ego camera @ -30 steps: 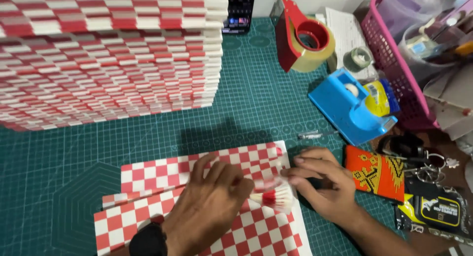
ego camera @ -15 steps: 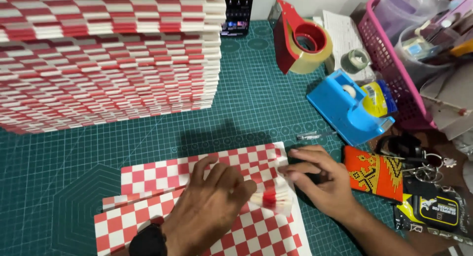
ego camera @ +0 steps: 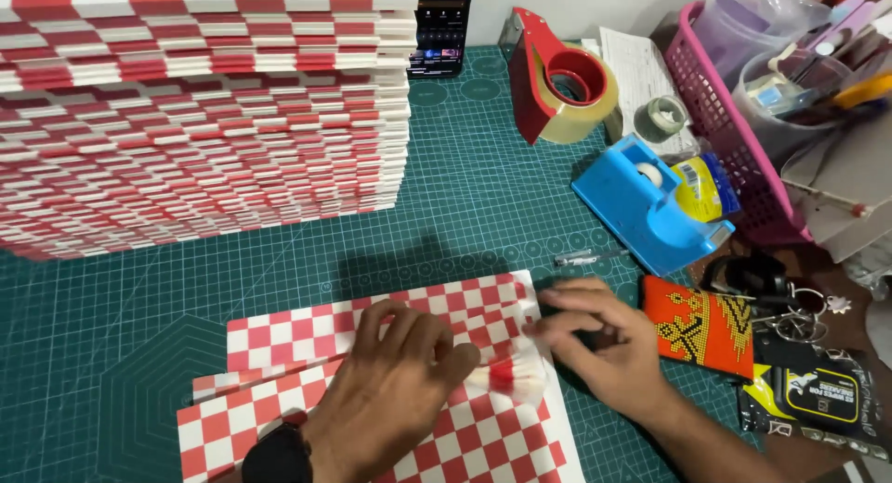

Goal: The person is folding individual sheets of red and white checkered paper from a large stack on a green cutting mat.

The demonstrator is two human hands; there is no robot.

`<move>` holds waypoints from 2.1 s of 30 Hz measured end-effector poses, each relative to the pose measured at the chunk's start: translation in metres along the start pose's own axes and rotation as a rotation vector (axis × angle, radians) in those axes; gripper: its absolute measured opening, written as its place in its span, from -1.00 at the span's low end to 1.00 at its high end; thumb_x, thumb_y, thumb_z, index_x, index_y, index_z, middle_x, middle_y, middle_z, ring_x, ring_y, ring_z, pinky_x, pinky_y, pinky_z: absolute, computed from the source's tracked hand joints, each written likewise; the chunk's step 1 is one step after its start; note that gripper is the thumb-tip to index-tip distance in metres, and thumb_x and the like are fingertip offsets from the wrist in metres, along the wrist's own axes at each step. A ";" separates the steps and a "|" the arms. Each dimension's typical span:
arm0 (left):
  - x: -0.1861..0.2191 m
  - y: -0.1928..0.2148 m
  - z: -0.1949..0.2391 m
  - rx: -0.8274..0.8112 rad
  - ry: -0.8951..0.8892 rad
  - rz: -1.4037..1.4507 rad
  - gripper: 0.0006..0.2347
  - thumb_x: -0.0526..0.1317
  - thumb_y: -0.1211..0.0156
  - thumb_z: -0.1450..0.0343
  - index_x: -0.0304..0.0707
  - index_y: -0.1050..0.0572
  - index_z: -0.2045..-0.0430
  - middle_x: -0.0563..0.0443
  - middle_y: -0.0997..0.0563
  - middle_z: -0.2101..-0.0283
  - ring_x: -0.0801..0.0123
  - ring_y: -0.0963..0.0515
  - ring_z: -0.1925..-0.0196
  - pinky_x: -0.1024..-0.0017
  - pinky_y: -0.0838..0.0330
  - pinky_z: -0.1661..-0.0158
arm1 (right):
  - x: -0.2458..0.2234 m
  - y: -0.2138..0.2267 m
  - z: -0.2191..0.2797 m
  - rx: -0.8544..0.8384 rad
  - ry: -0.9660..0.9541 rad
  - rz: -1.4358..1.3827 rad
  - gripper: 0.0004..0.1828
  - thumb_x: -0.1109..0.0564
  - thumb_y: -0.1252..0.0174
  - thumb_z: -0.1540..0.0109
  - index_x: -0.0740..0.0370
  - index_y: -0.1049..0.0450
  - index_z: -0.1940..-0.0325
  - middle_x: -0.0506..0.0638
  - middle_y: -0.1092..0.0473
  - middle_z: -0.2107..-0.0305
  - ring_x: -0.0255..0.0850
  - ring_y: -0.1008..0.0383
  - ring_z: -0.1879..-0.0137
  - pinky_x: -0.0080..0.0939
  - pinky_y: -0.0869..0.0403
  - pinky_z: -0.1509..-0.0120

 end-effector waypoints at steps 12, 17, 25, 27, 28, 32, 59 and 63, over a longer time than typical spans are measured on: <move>0.003 0.003 -0.002 0.110 0.005 -0.009 -0.74 -0.57 -0.23 -0.22 -0.24 -0.47 0.33 -0.21 -0.43 0.09 -0.12 -0.44 0.06 -0.15 -0.36 -0.08 | -0.017 -0.010 -0.011 -0.091 0.009 0.195 -0.63 0.28 -0.40 -0.11 0.29 -0.53 0.01 0.11 -0.46 0.09 -0.24 -0.61 0.08 -0.43 -0.78 0.03; 0.000 -0.003 0.001 0.082 -0.025 -0.037 -0.80 -0.53 -0.16 -0.32 -0.25 -0.45 0.28 -0.13 -0.44 0.31 0.03 -0.46 0.25 -0.10 -0.40 0.03 | -0.002 -0.001 -0.001 0.011 -0.014 0.076 -0.55 0.21 -0.41 -0.11 0.25 -0.52 -0.07 0.01 -0.63 0.19 -0.13 -0.58 -0.13 -0.12 -0.50 -0.35; 0.003 0.002 0.000 0.146 -0.043 -0.084 -0.88 -0.48 -0.13 -0.42 -0.21 -0.42 0.42 0.00 -0.41 0.46 0.16 -0.43 0.41 -0.02 -0.42 0.06 | -0.006 -0.005 -0.008 -0.080 -0.009 0.396 -0.51 0.10 -0.46 -0.08 0.20 -0.54 -0.06 -0.10 -0.65 0.19 -0.20 -0.56 -0.09 -0.17 -0.45 -0.23; 0.003 0.006 -0.002 0.177 -0.025 -0.038 -0.75 -0.60 -0.15 -0.25 -0.25 -0.50 0.34 -0.11 -0.43 0.31 0.09 -0.44 0.29 -0.03 -0.44 0.06 | -0.005 -0.006 -0.005 -0.075 0.006 0.311 -0.50 0.13 -0.46 -0.09 0.22 -0.53 -0.09 -0.02 -0.62 0.13 -0.23 -0.57 -0.10 -0.16 -0.43 -0.27; 0.004 0.005 -0.002 0.178 -0.030 -0.040 -0.75 -0.60 -0.15 -0.25 -0.25 -0.50 0.34 -0.11 -0.43 0.31 0.09 -0.44 0.29 -0.03 -0.44 0.06 | -0.005 -0.006 -0.005 -0.070 0.008 0.313 -0.50 0.13 -0.46 -0.09 0.22 -0.53 -0.09 -0.02 -0.62 0.13 -0.23 -0.57 -0.10 -0.16 -0.43 -0.27; 0.002 0.000 0.001 0.157 0.008 -0.057 -0.80 -0.51 -0.20 -0.33 -0.16 -0.49 0.30 -0.16 -0.47 0.24 -0.03 -0.46 0.22 -0.01 -0.44 0.12 | -0.008 -0.005 -0.003 -0.054 -0.060 0.086 -0.58 0.27 -0.40 -0.11 0.23 -0.53 -0.04 -0.06 -0.64 0.28 -0.26 -0.62 0.01 -0.18 -0.51 -0.29; 0.001 0.001 0.001 0.144 -0.042 -0.016 -0.85 -0.50 -0.08 -0.41 -0.21 -0.40 0.29 -0.04 -0.39 0.37 0.13 -0.42 0.33 -0.07 -0.37 -0.03 | -0.012 -0.007 -0.007 -0.079 -0.139 0.204 -0.48 0.23 -0.38 -0.13 0.26 -0.47 -0.17 0.13 -0.45 0.01 -0.14 -0.78 0.08 -0.26 -0.75 -0.18; 0.003 0.005 0.000 0.110 -0.009 0.032 -0.84 -0.55 -0.03 -0.36 -0.22 -0.37 0.44 -0.01 -0.36 0.43 0.16 -0.41 0.39 -0.13 -0.37 -0.07 | -0.010 -0.007 -0.003 -0.077 -0.112 0.192 -0.48 0.26 -0.39 -0.11 0.28 -0.47 -0.15 0.12 -0.43 0.00 -0.18 -0.78 0.12 -0.31 -0.74 -0.15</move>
Point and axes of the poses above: each hand's wrist, its own z-axis away from the middle knuckle, its own y-axis out of the back of the hand, x = y × z, the point moved 1 cm from there along -z, towards the middle knuckle
